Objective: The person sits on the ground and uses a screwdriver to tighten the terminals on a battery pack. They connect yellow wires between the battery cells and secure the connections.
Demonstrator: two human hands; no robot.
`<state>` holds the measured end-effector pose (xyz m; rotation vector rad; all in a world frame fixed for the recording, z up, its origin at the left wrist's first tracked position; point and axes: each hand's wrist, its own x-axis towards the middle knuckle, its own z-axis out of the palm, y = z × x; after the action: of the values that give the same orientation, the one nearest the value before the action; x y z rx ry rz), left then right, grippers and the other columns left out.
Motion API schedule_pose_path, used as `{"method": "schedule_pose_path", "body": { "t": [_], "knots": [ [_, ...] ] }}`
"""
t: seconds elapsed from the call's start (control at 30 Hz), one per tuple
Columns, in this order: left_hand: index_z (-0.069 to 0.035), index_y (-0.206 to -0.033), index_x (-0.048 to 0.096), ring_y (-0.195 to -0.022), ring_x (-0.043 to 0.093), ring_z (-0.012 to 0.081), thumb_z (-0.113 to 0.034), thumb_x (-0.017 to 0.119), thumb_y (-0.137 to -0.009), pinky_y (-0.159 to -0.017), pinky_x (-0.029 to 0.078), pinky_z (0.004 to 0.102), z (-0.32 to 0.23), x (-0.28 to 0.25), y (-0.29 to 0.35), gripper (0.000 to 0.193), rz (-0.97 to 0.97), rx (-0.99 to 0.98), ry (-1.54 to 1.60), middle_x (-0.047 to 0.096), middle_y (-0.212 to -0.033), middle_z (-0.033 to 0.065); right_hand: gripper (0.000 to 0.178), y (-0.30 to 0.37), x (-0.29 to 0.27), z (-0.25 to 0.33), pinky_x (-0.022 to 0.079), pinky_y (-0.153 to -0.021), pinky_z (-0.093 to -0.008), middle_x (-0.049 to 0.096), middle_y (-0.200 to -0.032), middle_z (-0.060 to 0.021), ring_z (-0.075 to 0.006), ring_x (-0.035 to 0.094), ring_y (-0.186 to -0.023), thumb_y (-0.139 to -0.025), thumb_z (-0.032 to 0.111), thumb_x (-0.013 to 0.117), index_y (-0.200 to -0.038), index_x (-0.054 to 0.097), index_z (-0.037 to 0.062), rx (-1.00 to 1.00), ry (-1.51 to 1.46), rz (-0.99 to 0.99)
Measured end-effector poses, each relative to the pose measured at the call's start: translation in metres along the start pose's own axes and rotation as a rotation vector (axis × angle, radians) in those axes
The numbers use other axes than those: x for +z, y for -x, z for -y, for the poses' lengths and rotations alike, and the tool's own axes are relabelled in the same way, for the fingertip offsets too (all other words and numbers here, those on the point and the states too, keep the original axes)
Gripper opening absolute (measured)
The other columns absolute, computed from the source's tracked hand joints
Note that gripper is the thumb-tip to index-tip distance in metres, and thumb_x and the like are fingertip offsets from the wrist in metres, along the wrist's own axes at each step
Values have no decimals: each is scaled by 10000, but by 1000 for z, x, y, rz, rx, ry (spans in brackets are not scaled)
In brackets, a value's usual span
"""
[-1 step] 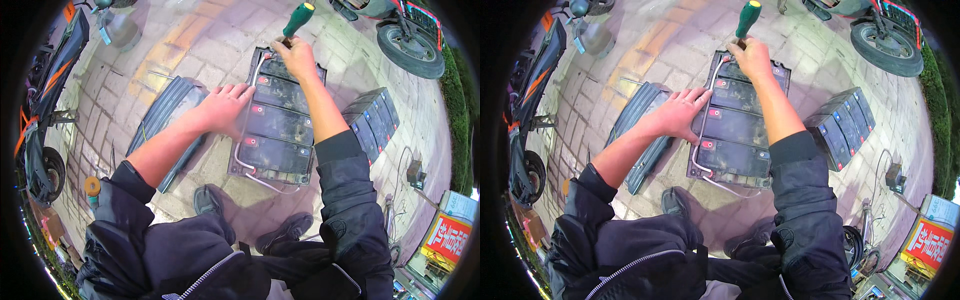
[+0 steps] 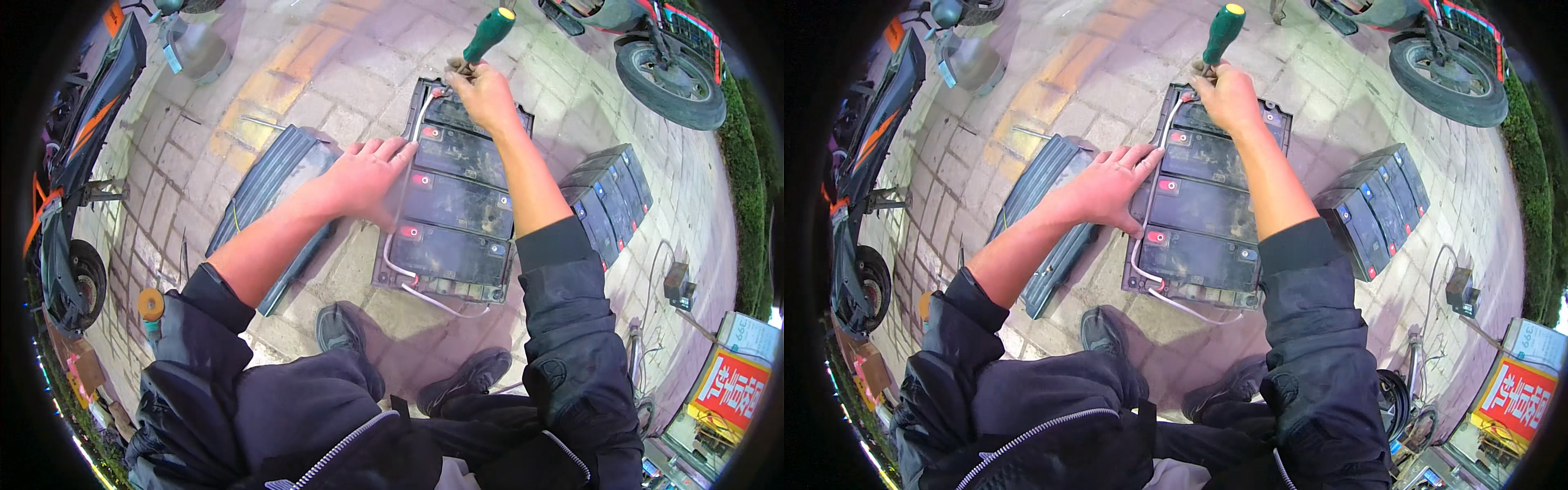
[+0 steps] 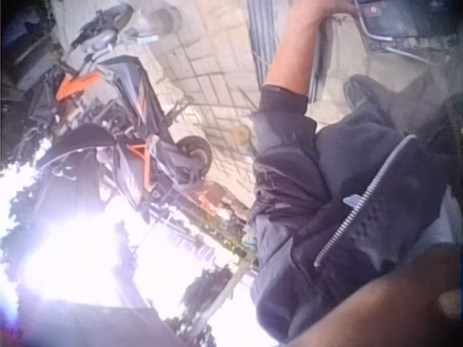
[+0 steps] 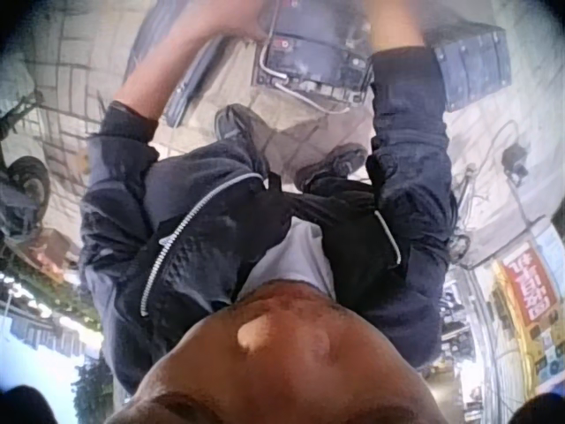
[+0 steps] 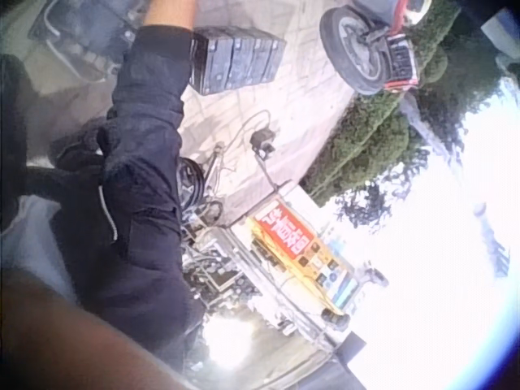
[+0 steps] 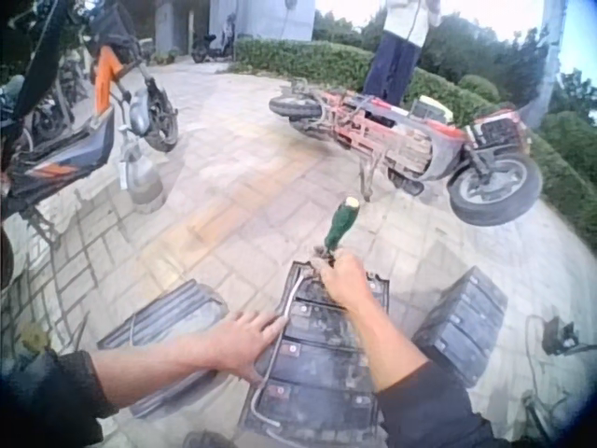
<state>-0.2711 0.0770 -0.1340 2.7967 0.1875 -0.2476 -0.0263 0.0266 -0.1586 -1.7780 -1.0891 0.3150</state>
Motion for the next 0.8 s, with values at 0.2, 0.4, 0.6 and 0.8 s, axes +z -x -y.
{"method": "schedule_pose_path", "body": {
  "t": [0.2, 0.4, 0.6, 0.8],
  "knots": [
    [-22, -1436, 232, -1288, 356, 340, -393, 850, -480, -1063, 298, 462, 1, -1, 3, 1198, 30, -16, -22, 335, -1414, 181, 221, 6, 5, 29, 492, -728, -313, 699, -825, -114, -219, 669, -741, -830, 183, 658, -990, 670, 31, 84, 213, -6],
    [-12, -1435, 230, -1284, 358, 344, -412, 844, -477, -1056, 298, 475, 0, -1, -5, 1206, 25, 4, -13, 336, -1410, 192, 201, 2, 2, 9, 493, -742, -353, 693, -820, -135, -240, 668, -778, -833, 172, 646, -977, 678, 36, 37, 23, -1],
    [-9, -1303, 446, -1179, 437, 349, -599, 763, -535, -985, 353, 462, 21, 4, -13, 1019, -45, 173, 31, 472, -1273, 193, 294, 6, -3, 32, 495, -760, -369, 691, -889, -156, -258, 668, -837, -849, 244, 597, -1013, 672, 11, -5, 378, 5],
    [-16, -1135, 535, -1000, 526, 373, -284, 727, -706, -865, 438, 433, -4, -70, -75, 540, -608, -23, 684, 561, -986, 184, 134, -1, 0, -37, 465, -672, -338, 646, -767, -118, -169, 590, -717, -818, 83, 606, -872, 625, -38, 130, -150, -62]
  ]
}}
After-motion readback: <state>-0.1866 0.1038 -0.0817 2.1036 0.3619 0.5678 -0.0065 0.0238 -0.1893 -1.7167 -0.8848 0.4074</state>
